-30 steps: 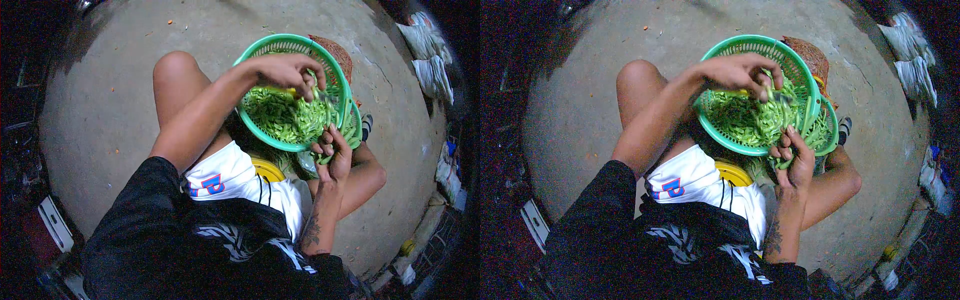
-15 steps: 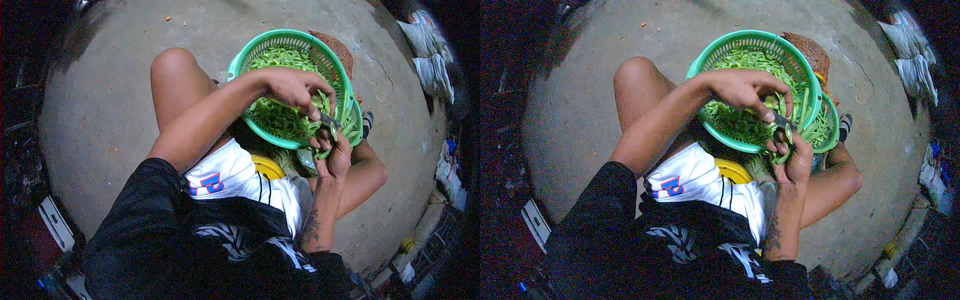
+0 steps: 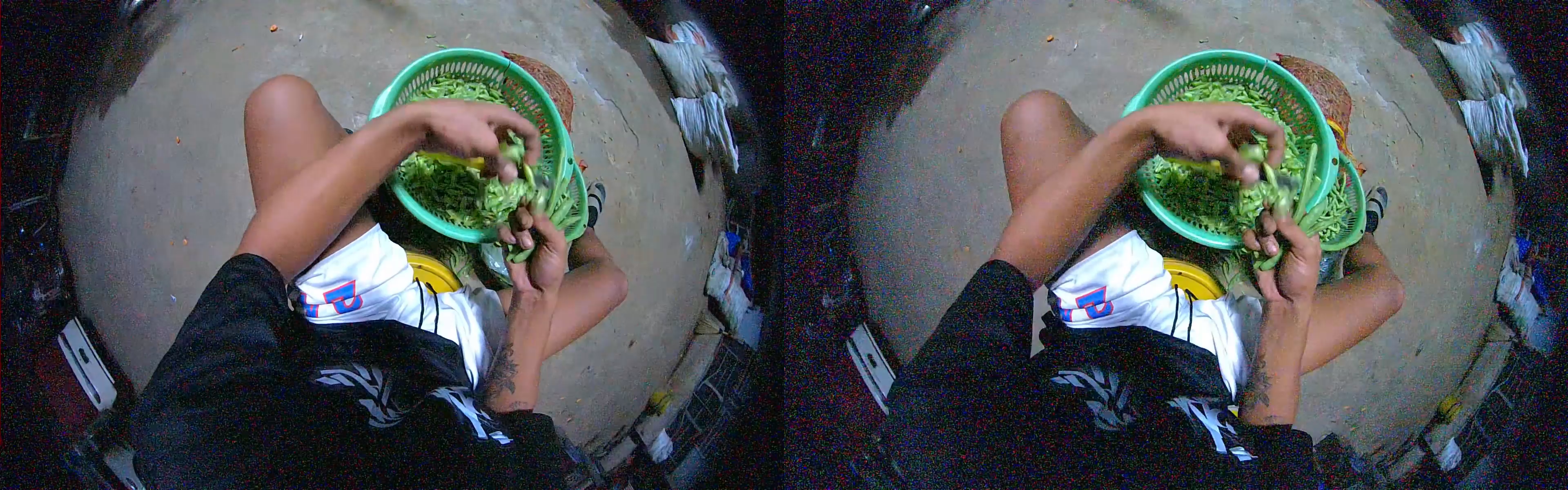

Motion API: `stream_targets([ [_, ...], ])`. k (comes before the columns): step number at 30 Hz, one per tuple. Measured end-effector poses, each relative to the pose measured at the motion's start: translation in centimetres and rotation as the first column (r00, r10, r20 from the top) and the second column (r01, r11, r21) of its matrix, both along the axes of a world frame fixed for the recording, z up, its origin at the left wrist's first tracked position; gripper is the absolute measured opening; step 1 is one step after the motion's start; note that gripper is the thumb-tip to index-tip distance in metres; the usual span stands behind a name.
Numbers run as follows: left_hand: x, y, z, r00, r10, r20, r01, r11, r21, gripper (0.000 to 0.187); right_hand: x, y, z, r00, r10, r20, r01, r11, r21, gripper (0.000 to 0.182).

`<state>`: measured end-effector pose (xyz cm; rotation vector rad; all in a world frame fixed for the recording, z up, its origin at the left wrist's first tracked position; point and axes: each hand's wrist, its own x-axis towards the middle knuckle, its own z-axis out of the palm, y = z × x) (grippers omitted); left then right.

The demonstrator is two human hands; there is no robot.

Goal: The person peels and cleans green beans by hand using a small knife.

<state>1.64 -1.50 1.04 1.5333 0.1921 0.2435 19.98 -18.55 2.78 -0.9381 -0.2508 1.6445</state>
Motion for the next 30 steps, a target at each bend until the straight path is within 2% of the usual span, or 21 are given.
stream_targets([
  [3,-1.3,1.3,0.3,0.987,0.134,-0.087,-0.144,0.981,-0.126,0.039,0.1,0.0,0.0,0.999,0.046,-0.005,-0.046,0.999,-0.020,0.016],
  [5,-1.4,1.1,0.5,0.983,0.165,-0.086,-0.171,0.983,-0.065,0.040,-0.4,0.4,0.7,0.994,0.056,0.092,-0.047,0.995,-0.092,0.017],
  [7,-1.5,1.1,0.5,0.973,0.209,-0.098,-0.207,0.978,0.033,0.042,-0.6,0.5,0.9,0.989,0.080,0.126,-0.069,0.993,-0.091,0.017],
  [12,-1.5,1.0,0.8,0.970,0.227,-0.089,-0.229,0.973,-0.013,0.043,-0.9,0.3,1.5,0.958,0.196,0.211,-0.179,0.979,-0.098,0.024],
  [14,-1.3,0.8,1.2,0.972,0.207,-0.110,-0.213,0.976,-0.053,0.043,-1.5,0.4,1.3,0.858,0.196,0.475,-0.153,0.980,-0.128,0.025],
  [15,-1.1,0.6,1.3,0.975,0.205,-0.089,-0.206,0.979,0.000,0.041,-1.5,0.5,0.8,0.823,0.180,0.539,-0.153,0.984,-0.096,0.026],
  [16,-1.0,0.5,1.4,0.977,0.202,-0.067,-0.199,0.979,0.053,0.040,-1.5,0.5,0.6,0.822,0.179,0.540,-0.152,0.984,-0.094,0.026],
  [17,-1.0,0.7,1.5,0.981,0.158,-0.110,-0.165,0.985,-0.056,0.036,-1.6,0.4,0.4,0.812,0.148,0.564,-0.129,0.989,-0.074,0.024],
  [18,-1.1,0.8,1.2,0.981,0.158,-0.109,-0.164,0.985,-0.055,0.036,-1.6,0.3,0.3,0.801,0.118,0.586,-0.106,0.993,-0.054,0.022],
  [19,-1.1,1.0,0.9,0.985,0.162,-0.060,-0.166,0.984,-0.062,0.034,-1.4,0.2,0.3,0.801,0.118,0.587,-0.107,0.993,-0.054,0.022],
  [21,-1.3,1.2,0.7,0.986,0.169,-0.011,-0.169,0.983,-0.067,0.033,-0.5,-0.1,0.4,0.961,0.087,0.263,-0.080,0.996,-0.035,0.024],
  [22,-1.4,1.2,0.8,0.981,0.191,0.019,-0.189,0.979,-0.073,0.033,-0.4,-0.1,0.5,0.994,0.067,0.085,-0.065,0.997,-0.030,0.026],
  [24,-1.4,1.2,0.9,0.976,0.212,0.048,-0.208,0.975,-0.081,0.033,-0.4,-0.2,0.6,0.999,0.047,0.027,-0.045,0.997,-0.055,0.023],
  [26,-1.2,1.0,1.3,0.979,0.201,-0.032,-0.202,0.978,-0.059,0.035,-0.7,0.1,0.5,0.926,-0.018,0.378,0.037,0.998,-0.043,0.022],
  [27,-1.1,0.9,1.3,0.979,0.202,-0.032,-0.203,0.977,-0.059,0.035,-1.0,0.2,0.5,0.877,-0.049,0.478,0.047,0.999,0.017,0.022],
  [28,-0.9,0.8,1.4,0.980,0.190,-0.056,-0.190,0.982,0.017,0.038,-1.2,0.1,0.5,0.877,-0.048,0.478,0.046,0.999,0.017,0.022],
  [29,-0.8,0.6,1.4,0.980,0.180,-0.080,-0.172,0.981,0.092,0.041,-1.4,0.1,0.5,0.784,-0.061,0.617,0.029,0.998,0.061,0.023],
  [30,-0.8,0.6,1.3,0.980,0.181,-0.080,-0.173,0.981,0.091,0.041,-1.4,0.0,0.5,0.669,-0.079,0.739,0.005,0.995,0.102,0.025],
])
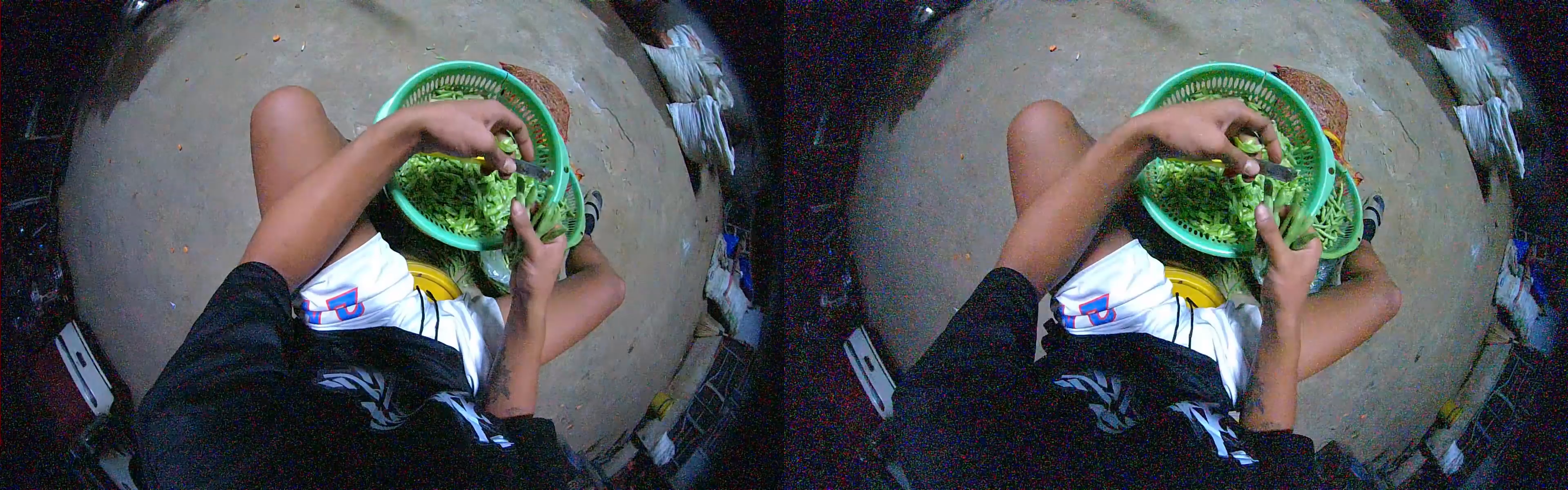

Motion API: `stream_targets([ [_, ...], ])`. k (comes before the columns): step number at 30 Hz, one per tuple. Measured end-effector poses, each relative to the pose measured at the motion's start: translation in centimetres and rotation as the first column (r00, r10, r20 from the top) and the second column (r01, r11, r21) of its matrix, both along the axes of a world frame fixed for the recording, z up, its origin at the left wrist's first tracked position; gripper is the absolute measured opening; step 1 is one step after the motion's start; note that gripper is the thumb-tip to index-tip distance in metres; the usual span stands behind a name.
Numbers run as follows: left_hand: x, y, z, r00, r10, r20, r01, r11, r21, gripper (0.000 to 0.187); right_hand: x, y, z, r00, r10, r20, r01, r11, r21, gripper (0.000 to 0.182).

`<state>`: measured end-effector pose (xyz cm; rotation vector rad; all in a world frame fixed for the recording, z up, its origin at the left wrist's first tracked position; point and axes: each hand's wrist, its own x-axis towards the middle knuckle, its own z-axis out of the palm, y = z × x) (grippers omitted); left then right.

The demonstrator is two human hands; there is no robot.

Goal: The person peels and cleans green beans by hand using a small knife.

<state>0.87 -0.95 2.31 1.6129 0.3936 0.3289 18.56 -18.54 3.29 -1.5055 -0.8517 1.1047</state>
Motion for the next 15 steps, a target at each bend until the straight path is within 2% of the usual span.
stream_targets([
  [3,0.1,-0.2,-0.3,0.997,0.060,-0.050,-0.063,0.996,-0.062,0.044,0.1,-0.3,0.0,0.996,0.013,0.089,-0.011,1.000,-0.023,0.028],
  [5,0.1,-0.1,-0.3,0.996,0.078,-0.029,-0.076,0.993,0.089,0.040,0.0,-0.3,0.0,0.991,0.020,0.132,-0.016,0.999,-0.036,0.029],
  [6,0.2,0.0,-0.3,0.996,0.079,-0.029,-0.076,0.993,0.089,0.040,-0.2,-0.4,0.1,0.986,0.016,0.166,-0.013,1.000,-0.023,0.029],
  [8,0.3,0.3,-0.2,1.000,-0.027,-0.015,0.027,1.000,0.009,0.037,-0.2,-0.3,0.3,0.980,0.011,0.201,-0.009,1.000,-0.011,0.029],
  [10,-0.2,0.1,0.1,1.000,0.011,0.014,-0.010,0.999,-0.035,0.036,0.4,-0.4,0.7,0.973,-0.020,-0.230,-0.009,0.992,-0.126,0.026],
  [11,-0.4,0.0,0.2,0.998,0.050,0.040,-0.047,0.996,-0.078,0.036,1.0,-0.6,0.6,0.973,-0.020,-0.230,-0.009,0.992,-0.126,0.026],
  [13,-0.6,0.6,-0.1,0.996,0.050,0.070,-0.044,0.996,-0.080,0.035,1.9,-1.0,0.5,0.808,-0.006,-0.590,-0.121,0.977,-0.176,0.022],
  [14,-0.7,0.8,-0.4,0.994,0.050,0.101,-0.042,0.996,-0.082,0.035,2.0,-1.2,0.3,0.807,-0.006,-0.591,-0.123,0.976,-0.178,0.022],
  [15,-0.8,0.9,-0.5,0.998,0.034,0.054,-0.027,0.992,-0.119,0.037,1.6,-1.3,0.6,0.849,-0.048,-0.526,-0.060,0.981,-0.186,0.021],
])
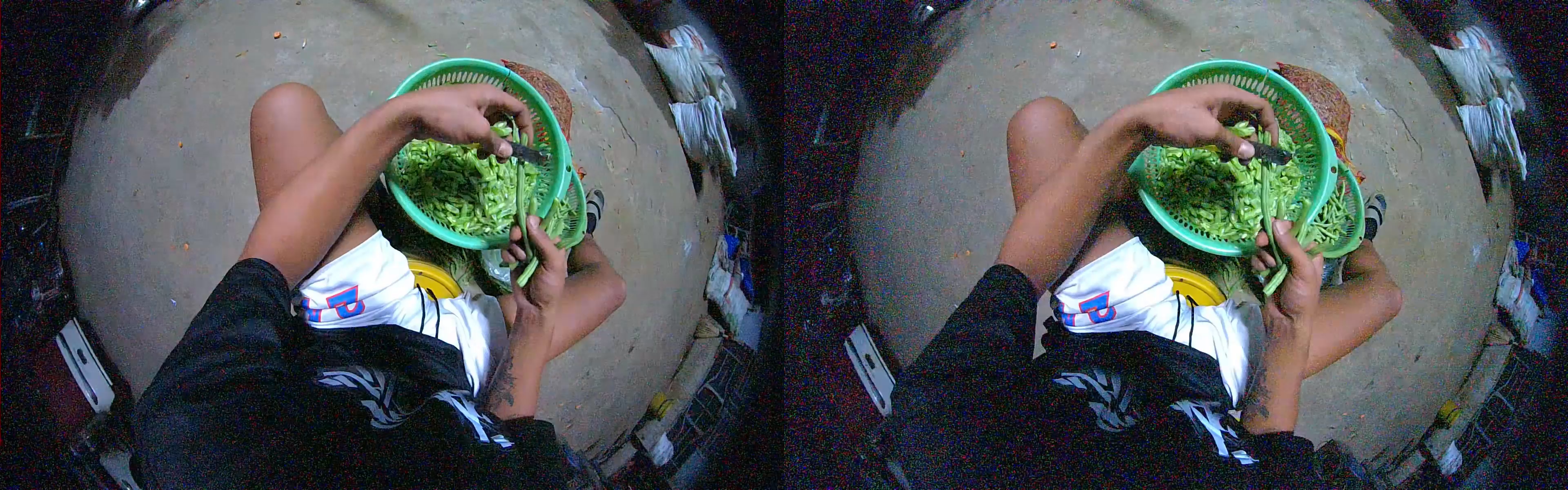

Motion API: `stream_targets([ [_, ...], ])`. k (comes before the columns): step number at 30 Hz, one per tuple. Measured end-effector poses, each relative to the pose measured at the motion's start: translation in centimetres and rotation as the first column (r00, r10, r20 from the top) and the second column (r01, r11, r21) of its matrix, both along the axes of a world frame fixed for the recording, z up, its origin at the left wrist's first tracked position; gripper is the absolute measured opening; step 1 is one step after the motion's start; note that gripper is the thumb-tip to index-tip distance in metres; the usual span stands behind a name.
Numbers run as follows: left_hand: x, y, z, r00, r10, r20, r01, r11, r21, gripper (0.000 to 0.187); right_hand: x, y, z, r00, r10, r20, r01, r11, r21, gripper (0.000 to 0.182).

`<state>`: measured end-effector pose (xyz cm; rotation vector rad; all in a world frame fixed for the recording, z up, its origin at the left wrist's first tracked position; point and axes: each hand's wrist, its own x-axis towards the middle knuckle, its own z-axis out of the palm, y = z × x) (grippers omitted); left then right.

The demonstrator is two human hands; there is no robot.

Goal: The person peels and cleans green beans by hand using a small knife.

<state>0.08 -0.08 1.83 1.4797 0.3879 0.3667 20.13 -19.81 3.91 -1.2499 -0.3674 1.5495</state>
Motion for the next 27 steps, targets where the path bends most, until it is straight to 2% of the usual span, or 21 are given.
stream_targets([
  [1,0.1,0.0,-0.3,1.000,-0.001,0.000,0.001,1.000,-0.003,0.037,-0.2,-0.1,0.2,0.996,-0.051,0.079,0.051,0.999,0.001,0.020],
  [3,0.4,-0.2,-0.3,0.996,0.060,-0.070,-0.041,0.968,0.246,0.039,-0.1,-0.2,-0.1,0.990,-0.055,0.133,0.053,0.998,0.013,0.021],
  [5,0.7,-0.7,0.0,0.990,0.055,-0.131,-0.027,0.978,0.205,0.039,-1.1,0.1,0.4,0.935,-0.154,0.318,0.132,0.987,0.090,0.023],
  [7,1.0,-1.1,0.2,0.981,0.046,-0.188,-0.016,0.987,0.161,0.039,-0.7,-0.1,0.2,0.946,-0.163,0.280,0.137,0.985,0.110,0.025],
  [9,1.3,-1.2,0.2,0.990,0.039,-0.138,-0.004,0.969,0.245,0.036,-0.5,-0.3,0.3,0.939,-0.134,0.318,0.121,0.991,0.061,0.025],
  [13,0.7,-0.2,-0.5,0.998,-0.024,-0.058,0.034,0.983,0.178,0.035,0.2,-0.8,0.8,0.955,-0.116,0.272,0.108,0.993,0.047,0.026],
  [15,-0.3,1.0,-0.6,0.994,0.055,-0.092,-0.041,0.988,0.147,0.034,0.8,-0.9,0.8,0.951,-0.120,0.285,0.121,0.993,0.015,0.026],
  [17,-0.2,1.3,-0.9,0.988,0.062,-0.143,-0.047,0.993,0.107,0.037,1.0,-1.0,0.2,0.944,-0.146,0.295,0.132,0.989,0.067,0.026],
  [19,0.6,-0.1,-0.5,0.987,0.098,-0.130,-0.063,0.966,0.251,0.042,0.8,-0.9,0.0,0.945,-0.119,0.303,0.110,0.993,0.047,0.025],
  [20,0.9,-0.7,0.1,0.979,0.050,-0.196,0.011,0.955,0.296,0.046,0.6,-0.8,0.1,0.945,-0.119,0.303,0.110,0.993,0.047,0.025],
  [21,1.5,-1.3,-0.6,0.987,-0.008,-0.162,0.045,0.974,0.223,0.045,0.3,-0.7,0.3,0.952,-0.099,0.291,0.093,0.995,0.035,0.025],
  [23,1.8,-0.6,-1.5,0.994,-0.091,-0.068,0.105,0.963,0.248,0.042,0.3,-0.7,0.5,0.957,-0.071,0.281,0.070,0.997,0.012,0.025],
  [26,0.2,0.8,-1.4,0.992,0.068,-0.109,-0.044,0.977,0.211,0.033,0.6,-0.7,0.6,0.954,-0.095,0.283,0.087,0.995,0.040,0.026],
  [27,-0.2,1.6,-1.3,0.997,0.039,-0.071,-0.032,0.994,0.100,0.033,0.7,-0.9,0.6,0.951,-0.112,0.287,0.103,0.994,0.047,0.027],
])
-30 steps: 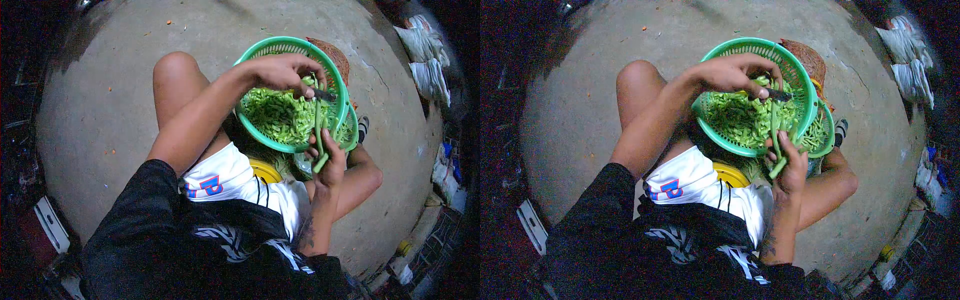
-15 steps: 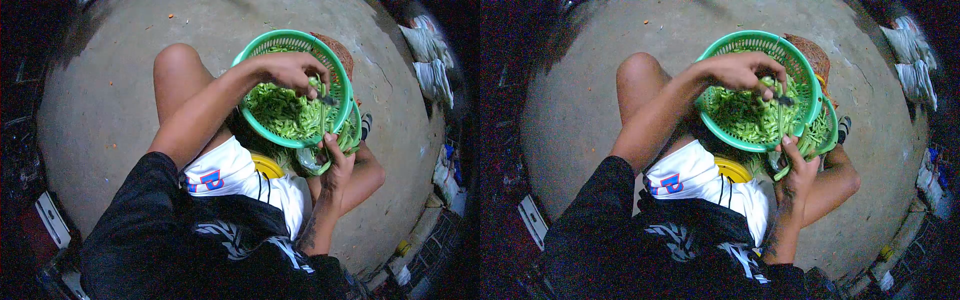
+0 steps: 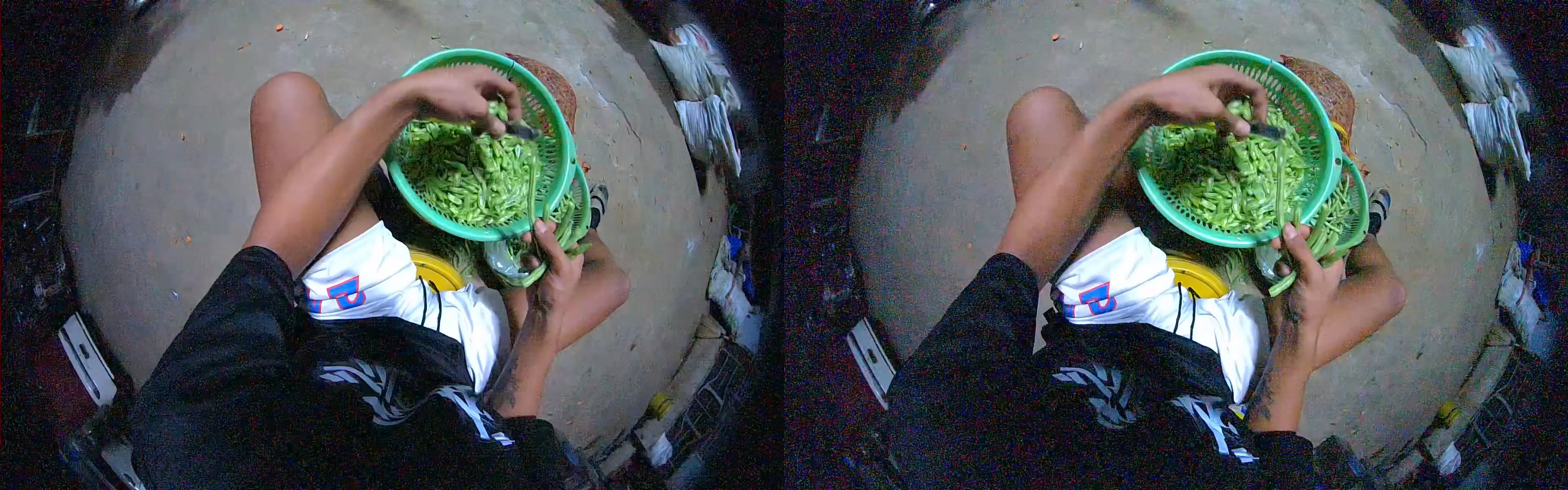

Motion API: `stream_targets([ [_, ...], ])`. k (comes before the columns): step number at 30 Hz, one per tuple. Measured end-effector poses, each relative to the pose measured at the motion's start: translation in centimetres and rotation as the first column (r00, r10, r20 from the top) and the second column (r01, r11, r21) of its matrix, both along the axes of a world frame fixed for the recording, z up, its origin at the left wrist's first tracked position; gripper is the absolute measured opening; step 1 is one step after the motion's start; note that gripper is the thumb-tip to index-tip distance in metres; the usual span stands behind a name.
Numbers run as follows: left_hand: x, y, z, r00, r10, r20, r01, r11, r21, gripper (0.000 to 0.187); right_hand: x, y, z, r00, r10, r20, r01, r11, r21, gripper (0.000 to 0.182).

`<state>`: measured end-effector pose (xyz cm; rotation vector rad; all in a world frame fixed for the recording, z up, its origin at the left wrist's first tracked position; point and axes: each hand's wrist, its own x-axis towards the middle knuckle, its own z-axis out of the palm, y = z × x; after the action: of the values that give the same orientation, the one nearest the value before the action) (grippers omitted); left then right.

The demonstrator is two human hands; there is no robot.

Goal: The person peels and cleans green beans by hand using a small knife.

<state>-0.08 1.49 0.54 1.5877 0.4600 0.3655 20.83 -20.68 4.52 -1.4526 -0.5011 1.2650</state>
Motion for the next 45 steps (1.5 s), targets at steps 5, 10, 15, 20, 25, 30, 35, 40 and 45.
stream_targets([
  [5,1.3,-2.5,1.5,0.993,-0.024,-0.118,0.059,0.950,0.307,0.044,-0.5,0.2,0.1,0.999,-0.022,0.038,0.023,1.000,-0.011,0.029],
  [10,0.6,-0.9,0.0,1.000,-0.018,-0.025,0.020,0.999,0.050,0.033,-0.3,0.1,0.2,0.998,0.011,0.061,-0.011,1.000,0.001,0.027],
  [15,1.2,-2.1,0.8,0.995,0.000,-0.098,0.024,0.972,0.233,0.037,0.1,0.3,-0.5,0.997,-0.009,0.078,0.009,1.000,0.006,0.027],
  [20,1.3,-1.9,0.2,0.998,-0.059,-0.016,0.061,0.974,0.220,0.036,-1.2,0.6,0.4,0.997,-0.053,0.063,0.052,0.998,0.024,0.029],
  [25,0.8,-1.8,1.9,0.997,-0.027,-0.069,0.037,0.986,0.161,0.036,-1.0,0.7,0.5,0.996,-0.081,0.049,0.079,0.996,0.036,0.029],
  [30,1.9,-2.5,0.5,0.980,-0.185,0.068,0.178,0.980,0.092,0.042,-0.7,1.0,0.1,0.996,-0.001,0.092,0.002,1.000,-0.015,0.029],
  [35,0.5,-1.0,0.6,0.999,-0.025,-0.048,0.027,0.999,0.043,0.038,-0.9,1.0,0.5,0.995,-0.063,0.077,0.061,0.998,0.026,0.030],
  [40,1.7,-3.9,3.4,0.973,-0.168,-0.160,0.160,0.985,-0.064,0.040,-1.1,1.6,-0.4,0.999,-0.007,0.051,0.003,0.997,0.083,0.030],
  [45,1.0,-1.2,0.2,0.995,-0.102,0.020,0.103,0.994,-0.036,0.039,-1.1,1.4,0.6,0.996,-0.056,0.065,0.053,0.998,0.040,0.033],
])
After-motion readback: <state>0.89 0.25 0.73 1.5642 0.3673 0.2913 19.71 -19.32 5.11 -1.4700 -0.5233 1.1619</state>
